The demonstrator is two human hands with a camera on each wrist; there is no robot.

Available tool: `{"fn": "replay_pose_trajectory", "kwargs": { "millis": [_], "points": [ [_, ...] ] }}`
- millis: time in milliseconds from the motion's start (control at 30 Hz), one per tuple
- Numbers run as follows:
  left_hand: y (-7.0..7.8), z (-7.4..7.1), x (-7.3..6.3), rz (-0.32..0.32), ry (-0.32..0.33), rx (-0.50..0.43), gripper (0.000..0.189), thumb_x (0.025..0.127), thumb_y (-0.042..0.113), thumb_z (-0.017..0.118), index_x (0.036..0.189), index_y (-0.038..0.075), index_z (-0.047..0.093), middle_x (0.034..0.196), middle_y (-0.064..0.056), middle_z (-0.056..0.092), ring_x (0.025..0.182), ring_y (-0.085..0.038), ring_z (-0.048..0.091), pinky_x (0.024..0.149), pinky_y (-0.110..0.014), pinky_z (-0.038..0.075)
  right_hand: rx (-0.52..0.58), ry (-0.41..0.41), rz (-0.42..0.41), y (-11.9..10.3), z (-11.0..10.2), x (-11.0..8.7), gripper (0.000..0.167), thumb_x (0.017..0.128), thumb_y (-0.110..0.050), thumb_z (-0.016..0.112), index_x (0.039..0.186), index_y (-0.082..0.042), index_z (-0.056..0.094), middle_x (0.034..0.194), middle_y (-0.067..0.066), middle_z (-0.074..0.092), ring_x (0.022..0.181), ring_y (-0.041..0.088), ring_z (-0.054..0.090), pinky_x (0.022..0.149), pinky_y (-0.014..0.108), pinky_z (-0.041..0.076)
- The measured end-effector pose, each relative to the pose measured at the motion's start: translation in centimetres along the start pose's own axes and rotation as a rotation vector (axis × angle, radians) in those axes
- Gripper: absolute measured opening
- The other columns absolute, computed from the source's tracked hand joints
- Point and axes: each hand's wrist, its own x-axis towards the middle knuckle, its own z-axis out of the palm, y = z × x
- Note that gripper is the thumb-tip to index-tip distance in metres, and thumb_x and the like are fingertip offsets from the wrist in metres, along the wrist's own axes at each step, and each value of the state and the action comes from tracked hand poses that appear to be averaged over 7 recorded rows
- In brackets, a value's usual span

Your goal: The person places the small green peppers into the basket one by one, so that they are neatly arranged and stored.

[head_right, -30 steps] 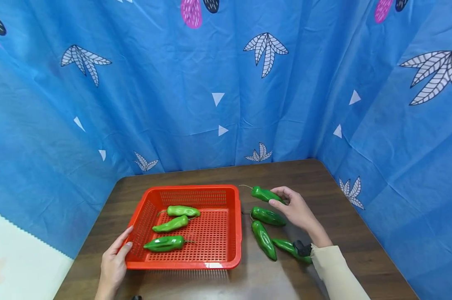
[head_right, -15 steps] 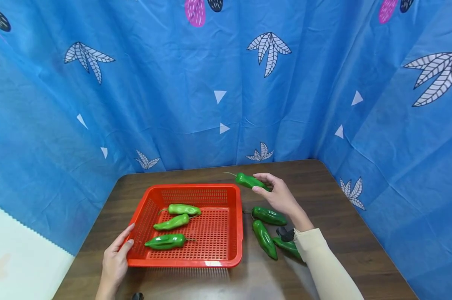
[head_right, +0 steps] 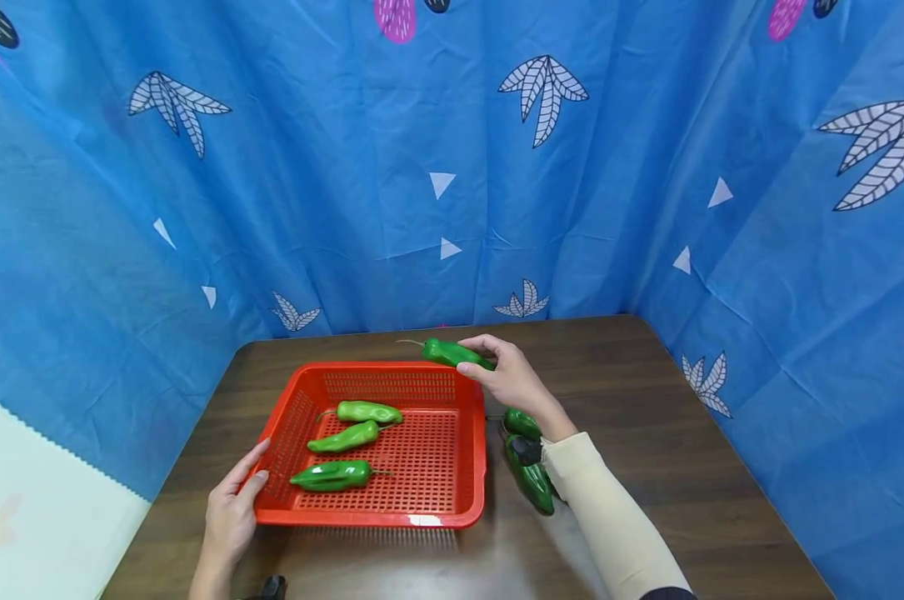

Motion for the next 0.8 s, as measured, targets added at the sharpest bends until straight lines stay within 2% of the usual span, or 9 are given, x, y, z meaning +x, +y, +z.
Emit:
{"fn": "replay_pose_trajectory", "kwargs": {
  "millis": [100,333,567,800],
  "points": [
    [0.0,0.1,0.0,-0.012,-0.004,-0.008,0.041,0.101,0.005,0.056,0.141,0.014,0.059,0.144,-0.013,0.058,0.116,0.018,0.049,0.094,0.0,0.039,0.011,-0.01,0.0,-0.3,0.9,0.5,0.037,0.095,-0.028,0.07,0.131,-0.02,0.063,0.119,0.005,0.067,0.098,0.025,0.063,0.081,0.041,0.06],
    [0.0,0.2,0.1,-0.015,0.018,0.001,0.04,0.1,0.006,0.058,0.138,0.018,0.063,0.141,-0.009,0.061,0.115,0.019,0.05,0.095,0.0,0.037,-0.004,-0.024,-0.028,-1.1,3.4,2.2,0.036,0.095,-0.029,0.069,0.13,-0.021,0.064,0.118,0.002,0.067,0.097,0.019,0.062,0.08,0.03,0.056],
    [-0.2,0.3,0.4,0.013,0.023,-0.046,0.04,0.099,0.002,0.057,0.138,0.013,0.063,0.14,-0.015,0.061,0.116,0.014,0.054,0.094,-0.002,0.041,0.024,-0.042,-0.042,-1.8,6.1,3.6,0.035,0.094,-0.028,0.07,0.128,-0.021,0.065,0.117,0.003,0.067,0.097,0.019,0.061,0.079,0.03,0.054],
    [-0.4,0.1,0.4,-0.023,0.002,-0.065,0.041,0.101,0.003,0.054,0.139,0.015,0.061,0.14,-0.013,0.061,0.112,0.013,0.056,0.092,-0.003,0.043,0.042,-0.086,-0.033,-1.5,8.5,4.5,0.035,0.094,-0.03,0.07,0.128,-0.023,0.065,0.115,0.001,0.067,0.098,0.017,0.061,0.081,0.03,0.054]
  ]
}}
